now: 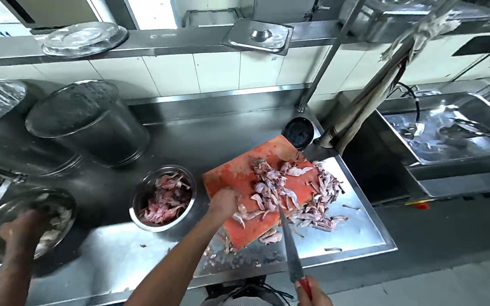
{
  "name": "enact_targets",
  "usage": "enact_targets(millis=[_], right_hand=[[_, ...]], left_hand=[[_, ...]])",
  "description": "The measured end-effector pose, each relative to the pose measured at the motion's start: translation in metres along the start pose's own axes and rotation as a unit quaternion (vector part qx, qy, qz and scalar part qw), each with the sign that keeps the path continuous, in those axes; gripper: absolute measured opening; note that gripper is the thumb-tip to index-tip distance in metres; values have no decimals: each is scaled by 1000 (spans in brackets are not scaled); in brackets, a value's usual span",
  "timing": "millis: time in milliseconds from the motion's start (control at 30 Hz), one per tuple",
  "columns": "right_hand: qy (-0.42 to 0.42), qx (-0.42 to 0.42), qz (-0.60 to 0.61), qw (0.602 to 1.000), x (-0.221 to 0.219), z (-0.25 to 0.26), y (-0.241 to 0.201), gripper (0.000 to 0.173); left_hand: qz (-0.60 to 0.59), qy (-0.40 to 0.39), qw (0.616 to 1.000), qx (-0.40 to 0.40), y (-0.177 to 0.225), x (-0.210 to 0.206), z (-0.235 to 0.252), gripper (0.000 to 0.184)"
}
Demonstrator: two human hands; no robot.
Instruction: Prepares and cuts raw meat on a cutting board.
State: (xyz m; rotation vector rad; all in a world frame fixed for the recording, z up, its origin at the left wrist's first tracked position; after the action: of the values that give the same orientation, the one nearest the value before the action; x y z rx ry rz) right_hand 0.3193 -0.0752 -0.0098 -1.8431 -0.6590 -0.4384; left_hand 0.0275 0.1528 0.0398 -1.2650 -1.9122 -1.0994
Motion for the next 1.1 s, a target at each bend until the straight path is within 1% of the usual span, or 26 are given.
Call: enact_targets(millis=[133, 167, 233, 267, 333, 367, 433, 467, 533, 567, 633, 667, 700, 733, 767, 833, 867, 900, 967, 1100], right_hand=[[-65, 78, 6, 995, -12, 17, -23, 30], [-70, 87, 17, 994, -14, 22, -26, 30], [-75, 88, 35, 993, -16, 30, -30, 29], [-75, 85, 43, 993, -17, 33, -31, 28], [-67, 79, 60, 993, -18, 37, -29, 26], [-61, 79, 69, 993, -17, 37, -29, 27], [-53, 82, 86, 991, -14, 36, -28, 28], [-52, 80, 94, 991, -12, 34, -30, 28], [-61, 82, 104, 989, -10, 30, -36, 30], [-72, 87, 107, 988, -11, 30, -40, 32], [-108, 102, 111, 983, -16, 31, -44, 35], [-128, 107, 110, 980, -22, 33, -44, 35], [-144, 107, 105, 978, -28, 35, -43, 36], [-149, 105, 94, 979, -34, 37, -41, 36], [-145, 101, 77, 981, -39, 39, -40, 36], [-122, 93, 38, 987, -43, 39, -42, 35], [-113, 94, 9, 989, -42, 38, -46, 36], [-111, 98, -22, 989, -40, 36, -53, 37], [-132, 115, -94, 980, -37, 36, -71, 39], [-212, 126, -212, 946, -54, 45, -104, 39]], left_hand=[[-96, 59, 993, -25, -8, 18, -7, 25], [-92, 52, 994, -18, -7, 17, -6, 27], [-37, -4, 999, 0, 1, 2, -1, 36], [-2, -27, 1000, -2, 6, -7, 2, 36], [41, -41, 998, -1, 16, -13, 4, 34], [33, -37, 999, -2, 20, -10, 3, 34], [-37, -2, 999, -17, 26, 6, -3, 32], [-90, 25, 995, -23, 26, 16, -8, 29], [-220, 77, 972, -33, 24, 36, -15, 22], [-294, 94, 951, -35, 22, 43, -17, 18], [-443, 90, 891, -32, 13, 48, -19, 11], [-495, 85, 865, -16, 6, 45, -19, 10], [-519, 84, 850, 9, -4, 38, -20, 10], [-515, 85, 852, 37, -18, 27, -20, 11], [-487, 81, 867, 64, -33, 13, -19, 12], [-386, 55, 914, 115, -64, -20, -20, 17], [-343, 41, 929, 133, -77, -35, -23, 19], [-322, 32, 935, 144, -86, -47, -27, 20], [-318, 29, 937, 139, -94, -57, -38, 20], [-310, 37, 942, 125, -99, -58, -52, 20]])
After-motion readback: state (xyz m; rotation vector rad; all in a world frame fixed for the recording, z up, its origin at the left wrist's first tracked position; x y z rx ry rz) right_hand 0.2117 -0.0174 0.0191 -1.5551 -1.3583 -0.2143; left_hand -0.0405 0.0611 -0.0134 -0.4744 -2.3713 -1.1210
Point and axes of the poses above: each hand's wrist, its own z-axis towards the middle knuckle, its own x-axis out of the back of the hand, y = z × x, the point moved 4 cm from there along z, towards the middle knuckle, and after that the axes turned 10 degrees about x, right-handed, at the moved point
